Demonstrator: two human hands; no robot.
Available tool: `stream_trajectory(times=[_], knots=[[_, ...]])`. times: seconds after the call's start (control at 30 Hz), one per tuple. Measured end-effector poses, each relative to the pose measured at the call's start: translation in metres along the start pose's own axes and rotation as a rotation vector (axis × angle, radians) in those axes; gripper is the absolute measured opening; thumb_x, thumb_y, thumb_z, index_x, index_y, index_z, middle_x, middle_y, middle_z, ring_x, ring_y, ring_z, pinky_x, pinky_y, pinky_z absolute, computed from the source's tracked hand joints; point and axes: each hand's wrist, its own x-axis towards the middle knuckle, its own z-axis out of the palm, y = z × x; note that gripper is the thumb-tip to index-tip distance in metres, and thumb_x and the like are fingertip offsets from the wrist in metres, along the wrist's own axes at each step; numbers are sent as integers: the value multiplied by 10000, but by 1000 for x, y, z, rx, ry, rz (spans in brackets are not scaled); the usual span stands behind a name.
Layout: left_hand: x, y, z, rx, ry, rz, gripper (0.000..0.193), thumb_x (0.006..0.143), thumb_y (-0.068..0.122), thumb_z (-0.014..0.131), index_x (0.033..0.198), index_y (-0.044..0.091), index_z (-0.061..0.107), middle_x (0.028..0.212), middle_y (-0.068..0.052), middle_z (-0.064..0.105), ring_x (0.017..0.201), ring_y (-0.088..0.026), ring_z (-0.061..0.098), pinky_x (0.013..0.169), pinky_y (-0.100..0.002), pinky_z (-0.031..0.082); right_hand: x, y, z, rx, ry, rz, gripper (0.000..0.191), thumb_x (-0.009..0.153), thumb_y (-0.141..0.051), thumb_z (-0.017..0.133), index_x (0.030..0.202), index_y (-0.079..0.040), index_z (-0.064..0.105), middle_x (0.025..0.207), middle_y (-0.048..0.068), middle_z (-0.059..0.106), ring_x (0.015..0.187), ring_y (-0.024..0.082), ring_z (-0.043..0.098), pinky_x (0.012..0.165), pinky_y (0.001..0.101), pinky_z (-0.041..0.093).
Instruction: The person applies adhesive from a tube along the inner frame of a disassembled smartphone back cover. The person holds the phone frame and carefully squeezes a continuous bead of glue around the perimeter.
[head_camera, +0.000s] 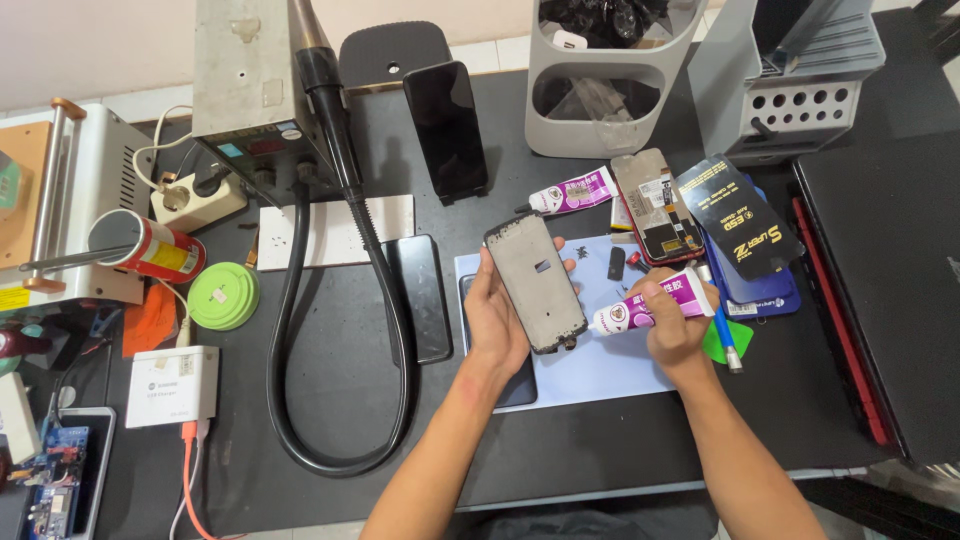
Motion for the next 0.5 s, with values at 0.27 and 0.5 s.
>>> stream_trajectory(times=[0.27,0.5], knots=[[0,-1,-1,-5,-8,10,708,1078,553,204,1476,26,461,1386,-191,597,1145,-331,640,945,-529,566,0,2,1,5,8,-17,328,906,-201,538,718,31,673,680,100,670,586,170,605,607,310,482],[0,0,-1,-14,-14,5,711,1078,557,206,1480,28,461,1384,-189,596,1155,-330,638,952,-527,564,0,-1,0,-14,-7,-14,318,903,-190,529,716,25,670,681,99,669,582,169,602,601,306,475]])
